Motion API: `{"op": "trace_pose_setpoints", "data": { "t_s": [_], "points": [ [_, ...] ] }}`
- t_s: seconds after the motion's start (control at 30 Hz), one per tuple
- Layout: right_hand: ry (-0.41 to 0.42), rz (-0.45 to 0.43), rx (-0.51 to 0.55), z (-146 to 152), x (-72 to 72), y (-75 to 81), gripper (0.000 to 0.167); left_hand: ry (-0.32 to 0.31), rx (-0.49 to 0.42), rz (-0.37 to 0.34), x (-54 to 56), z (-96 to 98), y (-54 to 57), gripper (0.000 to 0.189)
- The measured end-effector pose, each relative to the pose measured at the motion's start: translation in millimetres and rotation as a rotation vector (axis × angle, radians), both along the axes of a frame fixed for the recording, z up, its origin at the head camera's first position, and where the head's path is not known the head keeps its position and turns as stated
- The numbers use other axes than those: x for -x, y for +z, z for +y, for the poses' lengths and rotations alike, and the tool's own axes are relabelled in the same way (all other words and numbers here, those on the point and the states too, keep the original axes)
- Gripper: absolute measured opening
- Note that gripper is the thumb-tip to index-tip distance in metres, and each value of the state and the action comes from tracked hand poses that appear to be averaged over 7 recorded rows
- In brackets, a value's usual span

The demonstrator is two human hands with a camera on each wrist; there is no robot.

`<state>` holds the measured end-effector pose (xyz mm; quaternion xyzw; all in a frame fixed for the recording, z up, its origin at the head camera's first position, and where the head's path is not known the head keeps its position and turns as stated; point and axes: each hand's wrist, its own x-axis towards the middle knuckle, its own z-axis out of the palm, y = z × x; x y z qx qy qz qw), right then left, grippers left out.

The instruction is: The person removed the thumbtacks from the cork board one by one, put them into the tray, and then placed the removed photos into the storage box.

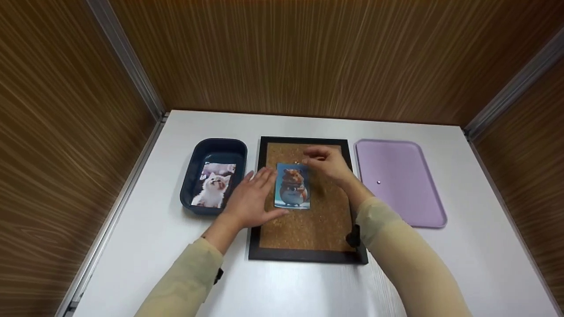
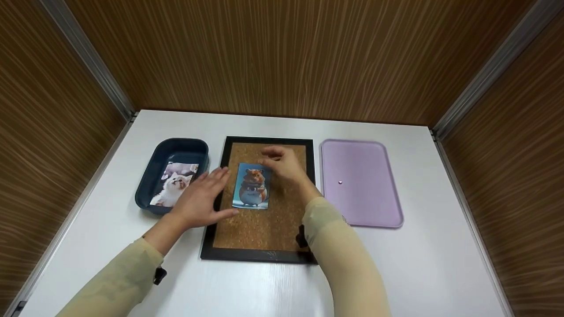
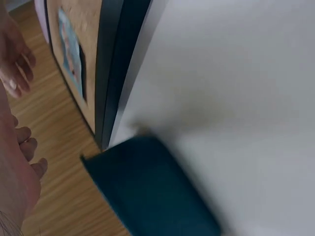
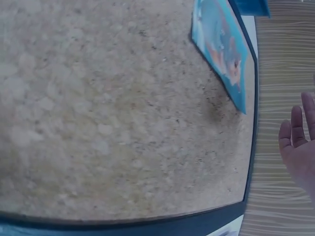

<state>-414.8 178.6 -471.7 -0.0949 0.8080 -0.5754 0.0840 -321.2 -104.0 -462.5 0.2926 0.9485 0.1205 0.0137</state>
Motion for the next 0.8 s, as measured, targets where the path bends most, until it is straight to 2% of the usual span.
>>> {"op": "trace_pose_setpoints", "data": {
  "t_s": [0.2,0.43,0.63,0.8],
  "points": [
    [-0.007,-0.026,-0.048,0,-3.1,-7.0,0.038,-0.036,0.029,-0.050,-8.3,16.9,-10.1,0.111],
    [0.007,-0.055,-0.055,0,-5.2,-9.8,0.039,-0.083,0.066,-0.079,-15.9,31.3,-20.7,0.111],
    [0.019,-0.035,-0.077,-2,-2.6,-13.7,0.036,-0.132,0.106,-0.091,-20.4,37.3,-32.3,0.110],
    [0.040,-0.047,-0.062,-3,-1.6,-18.5,0.034,-0.147,0.125,-0.081,-21.8,38.9,-42.7,0.108]
  ]
}}
